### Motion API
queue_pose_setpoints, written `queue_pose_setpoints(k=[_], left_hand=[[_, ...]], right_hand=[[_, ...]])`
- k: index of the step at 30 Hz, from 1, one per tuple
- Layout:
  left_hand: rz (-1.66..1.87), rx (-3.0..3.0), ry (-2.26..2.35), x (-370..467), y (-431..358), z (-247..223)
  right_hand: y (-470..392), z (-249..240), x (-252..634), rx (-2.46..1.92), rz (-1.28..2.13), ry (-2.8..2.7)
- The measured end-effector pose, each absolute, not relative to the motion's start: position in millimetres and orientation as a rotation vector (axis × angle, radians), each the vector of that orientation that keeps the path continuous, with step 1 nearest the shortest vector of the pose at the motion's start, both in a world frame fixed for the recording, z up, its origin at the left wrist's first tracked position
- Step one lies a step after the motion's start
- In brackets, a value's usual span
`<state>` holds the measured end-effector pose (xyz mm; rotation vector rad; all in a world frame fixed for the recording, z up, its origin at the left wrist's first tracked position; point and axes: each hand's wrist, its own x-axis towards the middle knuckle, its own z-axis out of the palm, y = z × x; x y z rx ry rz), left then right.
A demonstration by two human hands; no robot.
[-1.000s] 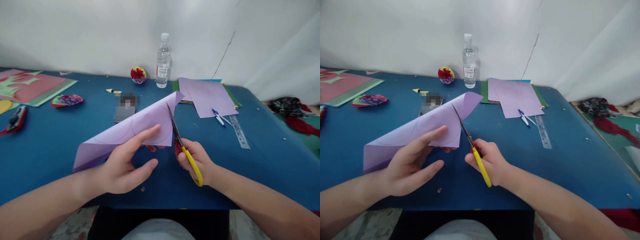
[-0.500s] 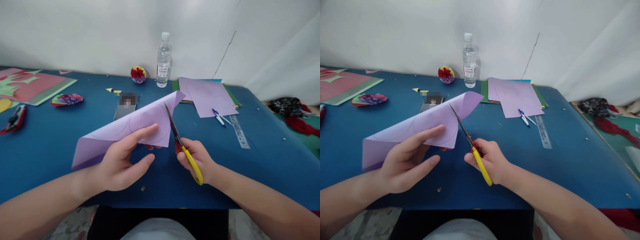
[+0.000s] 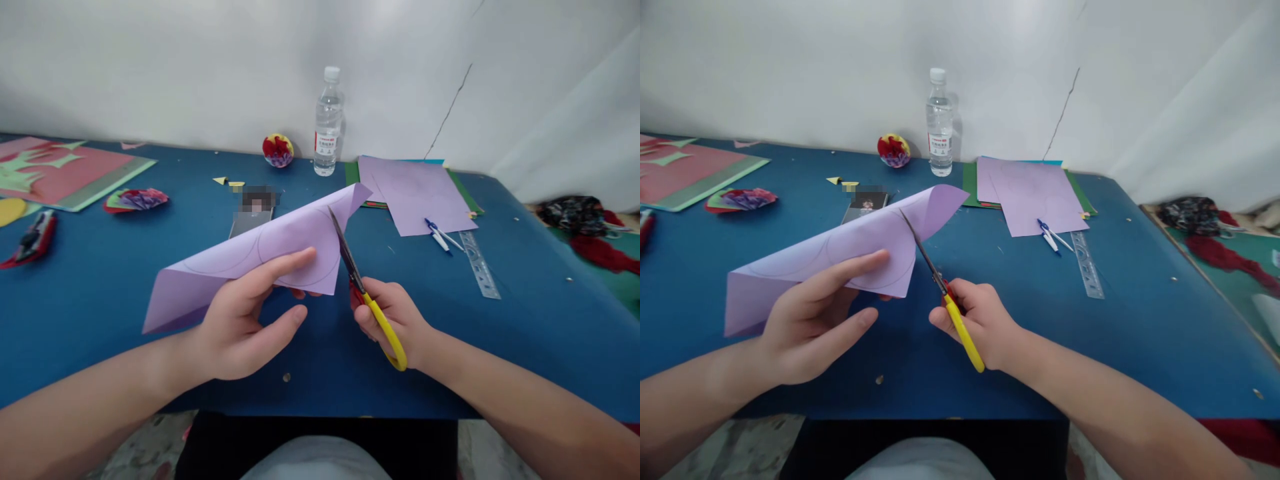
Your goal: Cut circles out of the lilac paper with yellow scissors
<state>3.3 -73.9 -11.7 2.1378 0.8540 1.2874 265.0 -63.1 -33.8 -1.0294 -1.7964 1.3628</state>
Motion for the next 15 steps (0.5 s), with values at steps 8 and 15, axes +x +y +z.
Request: queue_pose_setpoints(k=[8,15], left_hand=[[1.281,2.139,0.856,1.6,-74.5,-10.4],[1.301,2.161,0.877,2.8,-75.1,-7.4]], right_hand=[[-62.9,-33.0,265.3,-1.062,1.354,-1.809],[-63.5,-31.5,264.6,-1.062,1.319,-1.84]])
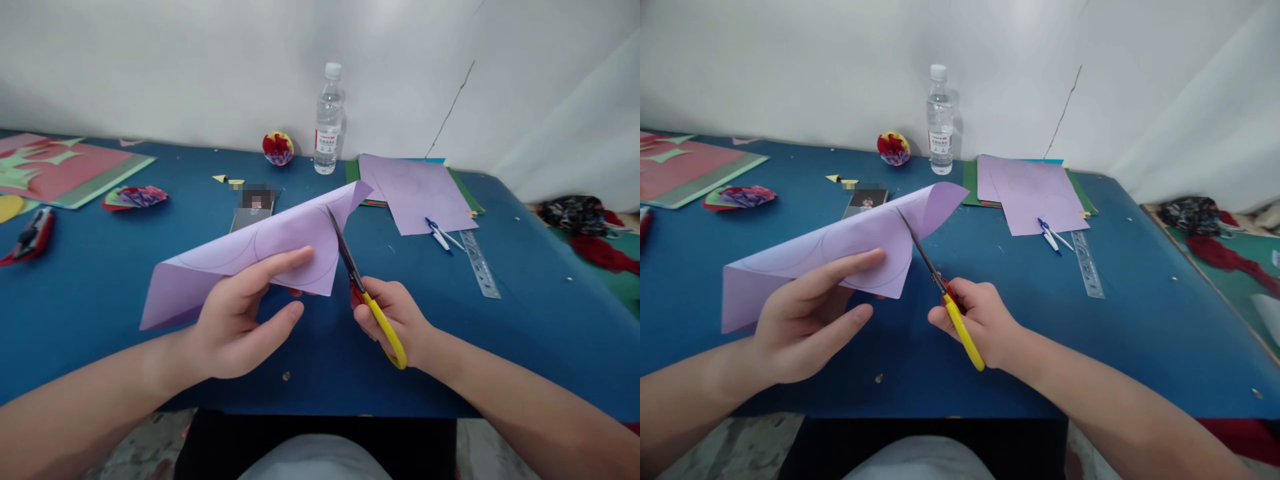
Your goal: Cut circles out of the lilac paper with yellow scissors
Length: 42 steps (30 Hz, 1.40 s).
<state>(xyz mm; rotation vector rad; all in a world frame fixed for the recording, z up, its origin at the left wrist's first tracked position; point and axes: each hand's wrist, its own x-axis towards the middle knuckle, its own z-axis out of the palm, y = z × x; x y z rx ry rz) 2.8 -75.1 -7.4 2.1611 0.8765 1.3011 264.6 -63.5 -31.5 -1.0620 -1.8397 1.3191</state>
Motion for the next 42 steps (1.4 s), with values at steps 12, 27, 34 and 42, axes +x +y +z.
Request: queue_pose_setpoints(k=[12,27,34,42], left_hand=[[1.318,2.186,0.876,0.4,-73.5,-0.2],[1.379,2.148,0.862,-1.8,-66.2,-4.3],[1.693,1.914,1.005,5.8,-58.2,-11.9],[1.649,1.855,1.07,7.2,-65.5,-6.8]], right_hand=[[-60.8,-26.2,265.0,-1.075,1.262,-1.878],[-60.4,-32.2,267.7,-1.095,1.251,-1.879],[-59.8,-31.6,267.2,-1.084,1.245,-1.905],[-61.2,-39.0,269.9,-1.033,1.278,-1.891]])
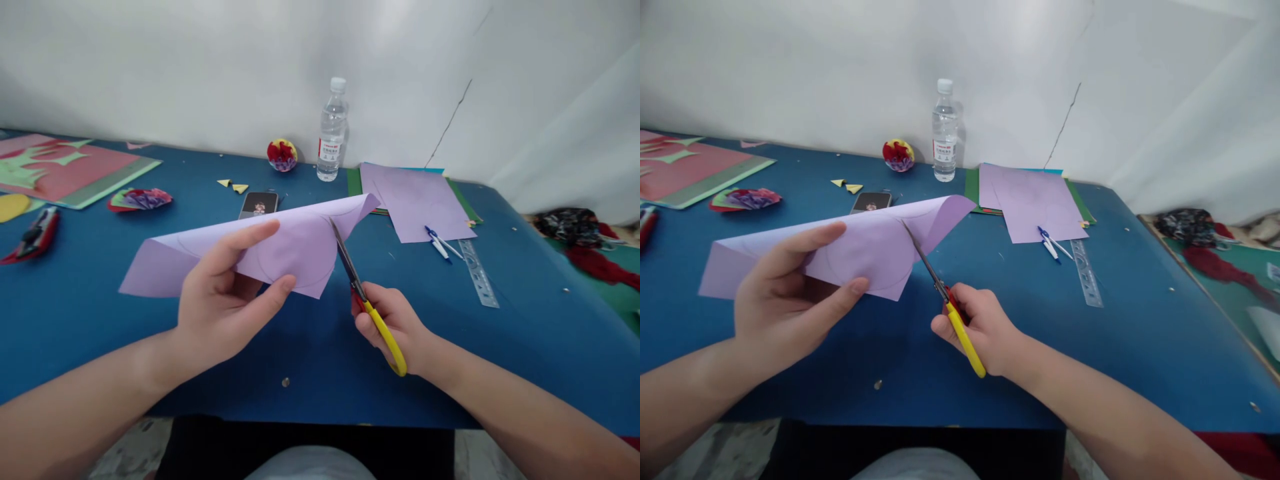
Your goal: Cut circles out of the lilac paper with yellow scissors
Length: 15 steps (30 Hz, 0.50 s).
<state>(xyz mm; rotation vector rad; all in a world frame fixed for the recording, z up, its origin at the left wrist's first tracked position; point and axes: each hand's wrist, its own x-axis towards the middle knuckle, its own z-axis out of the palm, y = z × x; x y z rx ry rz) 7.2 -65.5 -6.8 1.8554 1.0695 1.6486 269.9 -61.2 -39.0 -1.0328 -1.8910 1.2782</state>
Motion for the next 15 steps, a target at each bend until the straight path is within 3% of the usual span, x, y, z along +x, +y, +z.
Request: queue_pose_setpoints(k=[15], left_hand=[[1.533,1.98,1.012,4.7,-66.2,-5.2]], right_hand=[[-65.2,-40.4,273.9,-0.951,1.434,-1.857]])
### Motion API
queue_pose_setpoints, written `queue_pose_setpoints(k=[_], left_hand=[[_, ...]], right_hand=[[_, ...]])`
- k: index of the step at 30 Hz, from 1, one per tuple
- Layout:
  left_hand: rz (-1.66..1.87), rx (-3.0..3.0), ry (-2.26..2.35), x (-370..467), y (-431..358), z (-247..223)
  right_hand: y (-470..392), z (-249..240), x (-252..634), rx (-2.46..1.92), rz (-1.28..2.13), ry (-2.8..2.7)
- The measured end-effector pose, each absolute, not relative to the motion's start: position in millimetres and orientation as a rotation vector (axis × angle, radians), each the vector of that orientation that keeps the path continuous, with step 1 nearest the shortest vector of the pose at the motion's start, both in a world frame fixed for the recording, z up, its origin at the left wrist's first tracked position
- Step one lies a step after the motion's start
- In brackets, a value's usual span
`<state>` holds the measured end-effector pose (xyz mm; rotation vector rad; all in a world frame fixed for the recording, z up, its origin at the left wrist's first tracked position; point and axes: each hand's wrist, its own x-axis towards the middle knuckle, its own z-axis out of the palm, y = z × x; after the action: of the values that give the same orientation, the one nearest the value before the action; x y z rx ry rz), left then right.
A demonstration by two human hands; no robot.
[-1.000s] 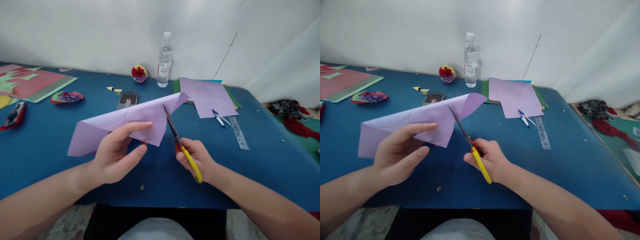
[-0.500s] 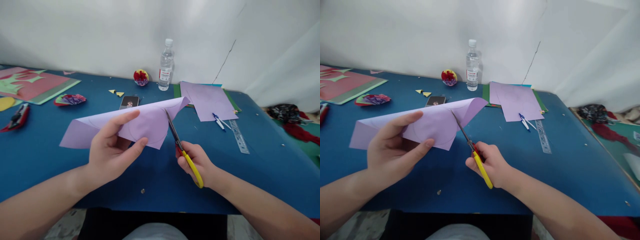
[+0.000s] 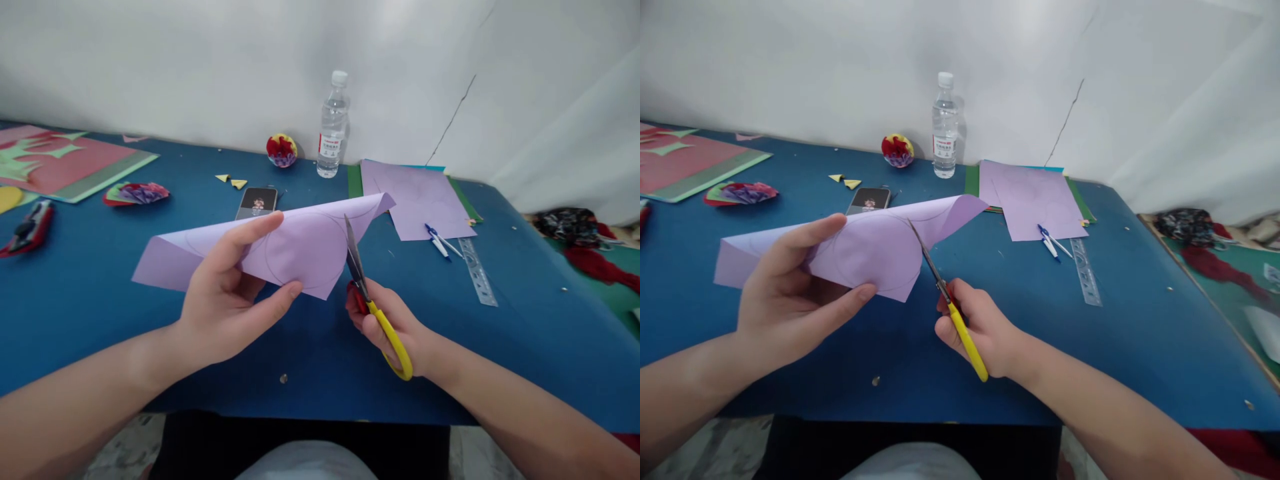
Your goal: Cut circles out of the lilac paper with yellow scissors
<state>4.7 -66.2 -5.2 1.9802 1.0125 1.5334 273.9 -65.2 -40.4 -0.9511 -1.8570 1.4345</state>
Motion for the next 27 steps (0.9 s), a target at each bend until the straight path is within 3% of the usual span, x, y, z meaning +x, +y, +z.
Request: queue_pose_setpoints(k=[5,27], left_hand=[[1.54,1.985,1.009,5.5,-66.8,-4.0],[1.597,2.143,0.963,4.5,-61.4,-7.5]], right_hand=[[-66.0,-39.8,274.1,-0.846,1.577,-1.836],[-62.9,-47.6,274.6,-0.729,1.547,-1.783]])
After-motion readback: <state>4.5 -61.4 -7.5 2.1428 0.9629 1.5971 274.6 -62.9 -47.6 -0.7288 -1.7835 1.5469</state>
